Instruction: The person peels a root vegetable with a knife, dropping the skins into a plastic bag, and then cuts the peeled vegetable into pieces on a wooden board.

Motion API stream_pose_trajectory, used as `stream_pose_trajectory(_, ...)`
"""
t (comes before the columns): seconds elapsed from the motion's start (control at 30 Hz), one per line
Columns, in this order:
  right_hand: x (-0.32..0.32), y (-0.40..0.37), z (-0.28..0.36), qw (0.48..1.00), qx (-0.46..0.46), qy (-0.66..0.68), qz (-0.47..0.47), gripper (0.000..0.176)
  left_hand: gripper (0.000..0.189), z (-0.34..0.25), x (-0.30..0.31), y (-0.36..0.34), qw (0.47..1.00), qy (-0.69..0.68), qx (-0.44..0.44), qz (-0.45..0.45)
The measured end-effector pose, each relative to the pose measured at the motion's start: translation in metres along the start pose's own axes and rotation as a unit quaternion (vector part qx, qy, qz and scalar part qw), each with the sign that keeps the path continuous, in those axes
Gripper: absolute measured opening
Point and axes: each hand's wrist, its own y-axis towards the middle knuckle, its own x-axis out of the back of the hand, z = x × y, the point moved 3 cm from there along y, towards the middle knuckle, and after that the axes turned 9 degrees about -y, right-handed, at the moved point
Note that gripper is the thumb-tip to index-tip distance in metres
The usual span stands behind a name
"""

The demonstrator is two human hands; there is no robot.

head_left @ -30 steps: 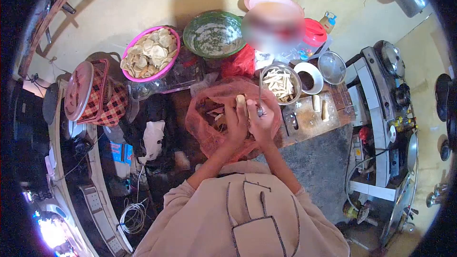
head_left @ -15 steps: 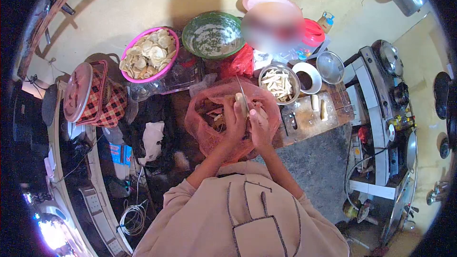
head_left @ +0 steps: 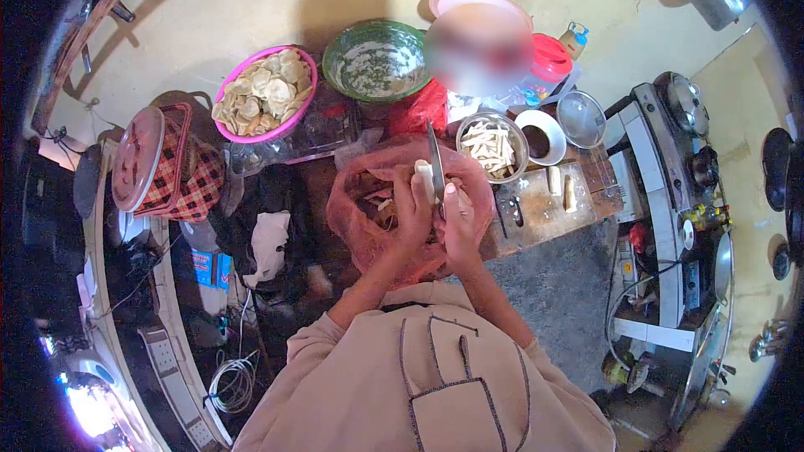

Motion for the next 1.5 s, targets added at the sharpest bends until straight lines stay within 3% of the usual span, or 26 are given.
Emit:
stream_pose_trajectory(0.1,0.008,0.003,-0.002,0.995,-0.093,0.014,0.031,0.037,0.031,-0.001,0.001,0.001,1.0,-0.016,0.012,-0.002)
stream_pose_trajectory(0.17,0.012,0.008,-0.011,0.994,-0.101,-0.011,0.032,0.038,0.031,0.0,0.002,0.003,1.0,-0.013,0.02,-0.004)
stream_pose_trajectory(0.23,0.009,0.011,-0.014,0.999,-0.026,-0.041,0.007,0.039,0.03,-0.004,0.0,0.003,1.0,-0.009,0.025,-0.012)
stream_pose_trajectory(0.43,0.006,0.005,-0.005,0.993,0.027,-0.112,0.016,0.038,0.029,-0.014,-0.004,0.004,1.0,0.01,0.009,-0.024)
stream_pose_trajectory(0.53,0.004,0.013,-0.009,0.97,0.188,-0.154,-0.03,0.036,0.03,-0.006,-0.004,0.004,0.999,-0.001,0.035,-0.009)
stream_pose_trajectory(0.63,0.012,0.017,-0.019,0.993,0.058,-0.105,-0.014,0.037,0.031,-0.013,-0.006,0.005,0.992,-0.05,0.115,-0.029)
stream_pose_trajectory(0.73,0.009,0.016,-0.011,0.999,0.026,-0.022,-0.002,0.029,0.032,0.004,-0.001,0.006,0.994,-0.027,0.105,-0.03)
stream_pose_trajectory(0.83,0.014,0.018,-0.021,0.997,0.054,-0.056,0.019,0.037,0.03,0.018,0.002,0.006,0.993,-0.027,0.109,-0.023)
stream_pose_trajectory(0.93,0.016,0.026,-0.05,0.988,0.115,-0.103,-0.014,0.038,0.029,0.0,-0.002,0.007,0.998,0.023,0.048,-0.022)
stream_pose_trajectory(1.03,0.009,0.017,-0.028,0.987,0.14,-0.077,0.025,0.036,0.029,-0.013,-0.005,0.007,0.999,0.013,0.047,-0.023)
stream_pose_trajectory(1.23,0.013,0.018,-0.036,0.987,0.102,-0.121,0.013,0.037,0.031,-0.016,-0.008,0.007,0.999,0.03,0.032,-0.029)
stream_pose_trajectory(1.37,0.009,0.022,-0.037,0.967,0.173,-0.181,-0.038,0.039,0.032,-0.026,-0.01,0.006,0.998,0.008,0.05,-0.039)
stream_pose_trajectory(1.43,0.005,0.018,-0.032,0.963,0.154,-0.211,-0.058,0.039,0.033,-0.02,-0.007,0.008,0.998,0.034,0.007,-0.054)
stream_pose_trajectory(1.5,0.004,0.012,-0.024,0.971,0.088,-0.217,-0.049,0.039,0.035,-0.014,-0.003,0.009,0.998,0.015,0.049,-0.028)
